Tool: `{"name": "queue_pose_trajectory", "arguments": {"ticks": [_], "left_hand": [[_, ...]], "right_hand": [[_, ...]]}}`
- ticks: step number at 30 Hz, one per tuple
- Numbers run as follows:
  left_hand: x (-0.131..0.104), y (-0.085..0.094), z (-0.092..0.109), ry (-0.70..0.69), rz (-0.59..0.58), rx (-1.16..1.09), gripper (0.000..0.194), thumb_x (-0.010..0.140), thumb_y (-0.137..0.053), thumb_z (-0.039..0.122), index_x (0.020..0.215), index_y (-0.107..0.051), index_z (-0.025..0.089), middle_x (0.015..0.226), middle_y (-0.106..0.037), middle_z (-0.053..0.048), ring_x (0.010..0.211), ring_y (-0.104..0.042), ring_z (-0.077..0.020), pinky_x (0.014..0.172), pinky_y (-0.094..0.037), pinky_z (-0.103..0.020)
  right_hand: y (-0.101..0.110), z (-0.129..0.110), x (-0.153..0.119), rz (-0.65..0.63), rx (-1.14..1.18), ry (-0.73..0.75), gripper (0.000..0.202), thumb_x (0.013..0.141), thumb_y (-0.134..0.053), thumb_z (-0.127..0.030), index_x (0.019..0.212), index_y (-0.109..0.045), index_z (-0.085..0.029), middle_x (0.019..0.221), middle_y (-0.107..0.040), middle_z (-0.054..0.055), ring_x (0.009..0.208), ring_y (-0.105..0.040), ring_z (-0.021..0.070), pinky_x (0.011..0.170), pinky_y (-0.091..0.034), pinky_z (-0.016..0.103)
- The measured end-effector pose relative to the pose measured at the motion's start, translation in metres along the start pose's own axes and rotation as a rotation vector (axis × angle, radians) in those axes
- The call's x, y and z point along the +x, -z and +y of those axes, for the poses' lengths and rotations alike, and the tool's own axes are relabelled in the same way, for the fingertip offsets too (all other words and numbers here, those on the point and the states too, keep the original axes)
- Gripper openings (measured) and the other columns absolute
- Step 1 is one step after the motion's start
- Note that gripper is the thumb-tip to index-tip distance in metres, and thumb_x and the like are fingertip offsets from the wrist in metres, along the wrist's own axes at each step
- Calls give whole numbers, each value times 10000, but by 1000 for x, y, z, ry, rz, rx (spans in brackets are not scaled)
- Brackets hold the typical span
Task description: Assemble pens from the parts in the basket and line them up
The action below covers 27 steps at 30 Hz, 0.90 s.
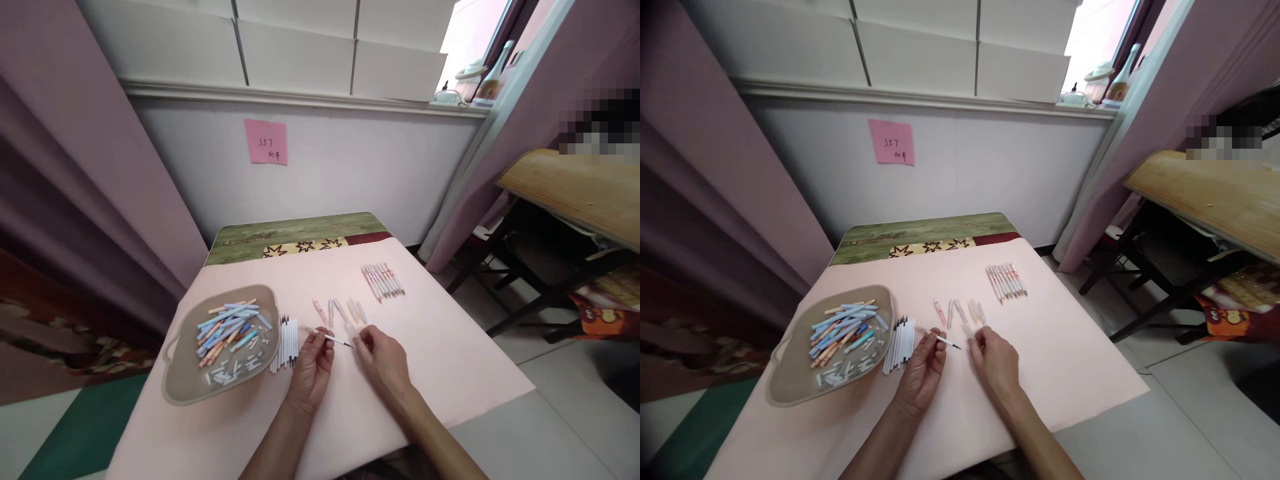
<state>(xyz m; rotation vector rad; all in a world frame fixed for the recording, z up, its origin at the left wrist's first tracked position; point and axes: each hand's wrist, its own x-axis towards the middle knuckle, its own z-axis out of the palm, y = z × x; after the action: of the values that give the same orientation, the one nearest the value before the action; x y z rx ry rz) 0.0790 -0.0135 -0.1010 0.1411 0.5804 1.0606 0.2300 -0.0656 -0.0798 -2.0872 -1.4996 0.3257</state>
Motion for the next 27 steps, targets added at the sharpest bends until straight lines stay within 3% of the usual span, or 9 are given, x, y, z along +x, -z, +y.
{"name": "queue_pose_trajectory", "arguments": {"ticks": [4,9,14,27], "left_hand": [[6,-2,-2,-82,17,58,100,747,-691,69,824,-653,120,786,-672,-30,617,-636,-77,542,-539,-137],[6,-5,-5,-117,13,98,133,730,-710,78,838,-645,122,797,-671,-28,625,-628,-72,553,-534,-135],[3,-5,-6,-110,1,112,155,719,-722,84,839,-633,124,797,-665,-24,621,-621,-71,559,-534,-139],[0,-6,-5,-113,1,117,189,688,-753,105,824,-626,132,794,-662,-22,628,-618,-75,553,-524,-142]], "right_hand": [[30,15,-18,59,232,22,150,830,-546,-356,837,-632,-234,617,-611,-29,538,-567,132,502,-404,216],[53,13,-33,121,309,58,172,818,-541,-319,883,-667,-223,735,-635,15,612,-565,143,429,-408,192],[49,5,-33,108,311,110,154,808,-547,-272,879,-673,-219,769,-655,18,607,-585,134,478,-445,199],[46,0,-36,158,314,125,144,818,-549,-268,883,-663,-210,775,-646,18,612,-584,126,427,-417,183]]}}
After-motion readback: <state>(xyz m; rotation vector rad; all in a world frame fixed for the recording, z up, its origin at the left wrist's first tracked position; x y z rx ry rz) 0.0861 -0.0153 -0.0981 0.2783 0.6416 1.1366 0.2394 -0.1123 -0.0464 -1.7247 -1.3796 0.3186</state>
